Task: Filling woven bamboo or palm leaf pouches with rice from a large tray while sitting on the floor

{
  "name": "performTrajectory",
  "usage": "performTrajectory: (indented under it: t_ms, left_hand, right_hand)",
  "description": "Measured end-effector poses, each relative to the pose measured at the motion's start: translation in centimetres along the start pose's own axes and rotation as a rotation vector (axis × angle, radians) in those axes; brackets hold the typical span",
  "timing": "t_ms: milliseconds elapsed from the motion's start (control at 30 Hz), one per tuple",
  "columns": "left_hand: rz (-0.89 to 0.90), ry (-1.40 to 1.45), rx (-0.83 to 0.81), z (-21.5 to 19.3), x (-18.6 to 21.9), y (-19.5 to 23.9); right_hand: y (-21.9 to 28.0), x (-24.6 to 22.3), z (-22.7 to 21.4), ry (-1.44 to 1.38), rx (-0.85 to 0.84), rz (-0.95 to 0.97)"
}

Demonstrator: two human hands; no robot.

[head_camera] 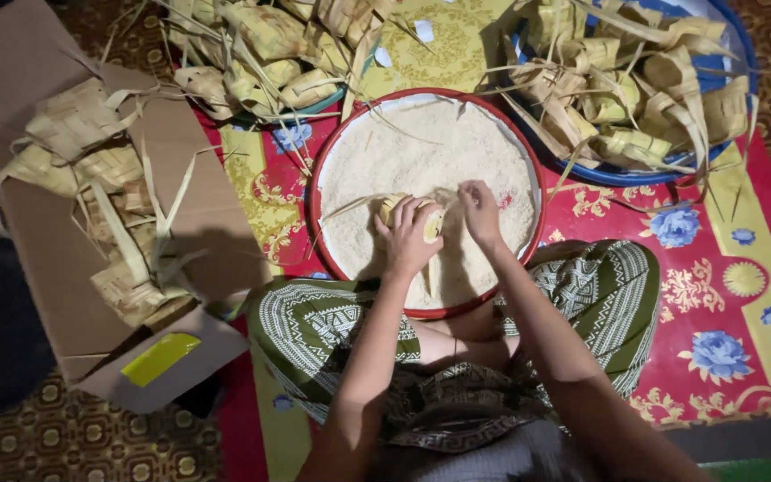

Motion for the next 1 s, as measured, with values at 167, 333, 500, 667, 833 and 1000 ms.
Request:
performTrajectory:
  t_ms: [167,333,500,667,833,1000]
  left_hand:
    - [0.015,-0.026,0.010,-1.0,0.6,0.2]
    - [0.001,-0.051,-0.021,-0.4,0.4,0.0]
    - [-0.031,-0.041,-0.045,-0.8,0.9,0.1]
    - [-0.044,-0.067,-0.084,-0.5,0.7,-0.1]
    - [-0.084,-0.089,-0.097,-0.6,0.6,-0.2]
    - [-0.035,-0.042,-0.055,-0.2,0.4,0.0]
  right_hand:
    - [4.1,5.5,-0.8,0.703,-0.188,0.253]
    - [4.9,6.5,1.4,0.527,-0.277,0.291]
    - [3.2,8.1,3.0,-0.453,0.080,0.669]
    - [1.9,-1.0,2.2,-0.725,0.145,0.434]
    - [-0.3,-3.7,1.7,-0.398,-0.058,0.115]
    - [0.1,5.5,3.7,0.452,-0.169,-0.034]
Point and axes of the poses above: each hand's wrist, its own y-axis away from the middle knuckle, its own z-axis out of the palm, x = y × z, the point moved 3 cm from there along -y, towards the middle knuckle, and after that the axes turned 5 degrees about -x, right-handed, at the moved point
